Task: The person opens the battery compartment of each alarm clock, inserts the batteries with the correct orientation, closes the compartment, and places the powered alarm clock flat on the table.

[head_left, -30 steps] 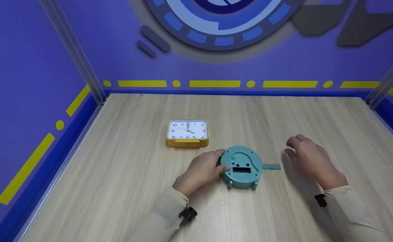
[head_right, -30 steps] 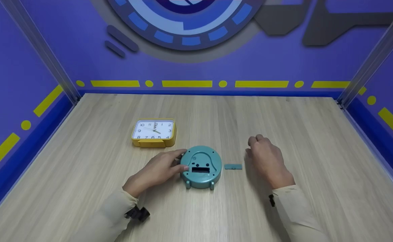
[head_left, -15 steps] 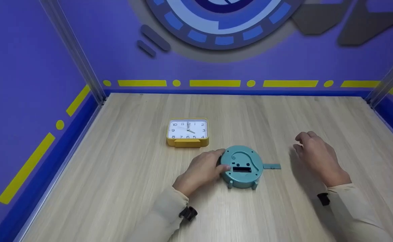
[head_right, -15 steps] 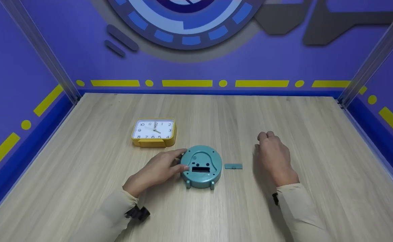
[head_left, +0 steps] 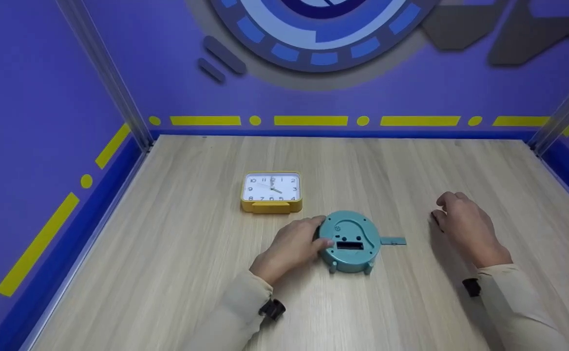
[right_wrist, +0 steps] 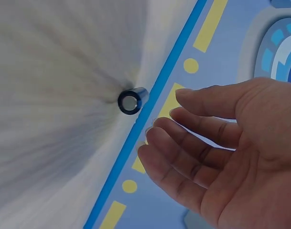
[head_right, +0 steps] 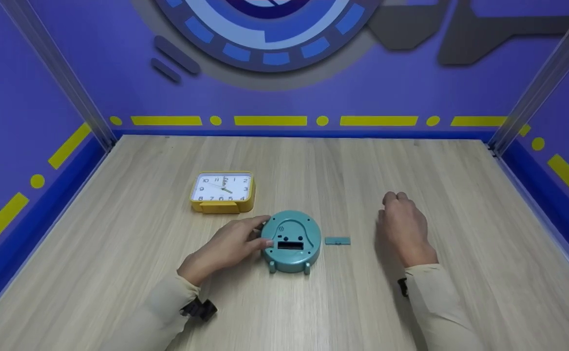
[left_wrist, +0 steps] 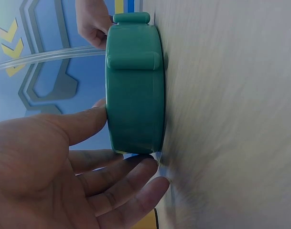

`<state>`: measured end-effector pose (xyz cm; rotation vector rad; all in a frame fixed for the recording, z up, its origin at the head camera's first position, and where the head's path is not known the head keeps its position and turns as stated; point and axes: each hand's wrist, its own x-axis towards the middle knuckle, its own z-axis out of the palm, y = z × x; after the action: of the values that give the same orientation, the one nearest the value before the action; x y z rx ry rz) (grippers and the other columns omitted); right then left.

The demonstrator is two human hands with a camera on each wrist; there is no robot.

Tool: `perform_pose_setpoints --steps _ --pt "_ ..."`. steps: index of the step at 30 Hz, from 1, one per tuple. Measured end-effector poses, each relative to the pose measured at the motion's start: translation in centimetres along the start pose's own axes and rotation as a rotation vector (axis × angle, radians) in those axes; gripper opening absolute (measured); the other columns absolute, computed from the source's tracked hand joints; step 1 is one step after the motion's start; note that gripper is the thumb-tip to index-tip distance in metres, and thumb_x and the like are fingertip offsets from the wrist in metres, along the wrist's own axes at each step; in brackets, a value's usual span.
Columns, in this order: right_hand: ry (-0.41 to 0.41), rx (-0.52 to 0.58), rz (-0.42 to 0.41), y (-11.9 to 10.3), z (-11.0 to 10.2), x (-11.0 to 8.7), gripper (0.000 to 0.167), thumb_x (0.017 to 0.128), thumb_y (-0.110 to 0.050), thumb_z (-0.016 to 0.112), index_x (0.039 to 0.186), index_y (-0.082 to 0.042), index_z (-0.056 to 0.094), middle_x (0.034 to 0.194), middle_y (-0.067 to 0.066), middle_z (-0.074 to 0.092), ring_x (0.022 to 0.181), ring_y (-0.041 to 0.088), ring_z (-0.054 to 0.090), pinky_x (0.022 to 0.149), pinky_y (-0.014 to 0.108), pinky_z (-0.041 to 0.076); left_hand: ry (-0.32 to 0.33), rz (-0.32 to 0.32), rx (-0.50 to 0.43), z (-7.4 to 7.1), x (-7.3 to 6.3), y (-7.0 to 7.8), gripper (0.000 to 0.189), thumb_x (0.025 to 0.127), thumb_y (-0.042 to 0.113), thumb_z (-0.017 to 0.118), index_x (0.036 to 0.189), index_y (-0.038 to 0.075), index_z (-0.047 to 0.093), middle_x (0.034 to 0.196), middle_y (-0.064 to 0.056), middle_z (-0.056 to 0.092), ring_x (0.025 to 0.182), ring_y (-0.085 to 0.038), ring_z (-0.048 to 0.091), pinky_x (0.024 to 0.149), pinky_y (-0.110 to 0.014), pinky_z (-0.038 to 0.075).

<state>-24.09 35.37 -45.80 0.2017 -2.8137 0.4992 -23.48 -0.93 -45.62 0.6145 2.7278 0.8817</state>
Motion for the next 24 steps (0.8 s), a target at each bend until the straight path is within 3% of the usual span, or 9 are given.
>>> perform_pose_setpoints --steps 15,19,24 --pt "-0.188 -0.005 0.151 0.78 -0.04 0.16 0.028 0.099 -0.006 0.067 0.111 0.019 0.062 0.091 0.027 0.064 0.071 0.03 0.059 0.063 0.049 0.05 0.004 0.017 0.018 0.19 0.25 -0.36 0.063 0.104 0.034 0.072 0.155 0.003 0.052 0.151 -0.013 0.059 0.142 -0.027 0.053 0.116 -0.042 0.041" --pt "-0.21 -0.012 0.163 0.75 -0.03 0.13 0.025 0.098 -0.006 0.069 0.106 0.017 0.064 0.085 0.021 0.065 0.069 0.027 0.057 0.06 0.045 0.048 -0.001 0.014 0.011 0.16 0.23 -0.35 0.063 0.104 0.033 0.071 0.155 0.003 0.052 0.152 -0.014 0.058 0.142 -0.028 0.052 0.116 -0.043 0.041" --pt "-0.213 -0.015 0.155 0.69 0.04 0.08 0.021 0.096 -0.004 0.071 0.103 0.015 0.064 0.087 0.023 0.064 0.071 0.029 0.058 0.061 0.046 0.049 0.005 0.018 0.016 0.1 0.18 -0.26 0.063 0.103 0.034 0.072 0.155 0.003 0.053 0.151 -0.013 0.059 0.141 -0.027 0.053 0.115 -0.042 0.041"
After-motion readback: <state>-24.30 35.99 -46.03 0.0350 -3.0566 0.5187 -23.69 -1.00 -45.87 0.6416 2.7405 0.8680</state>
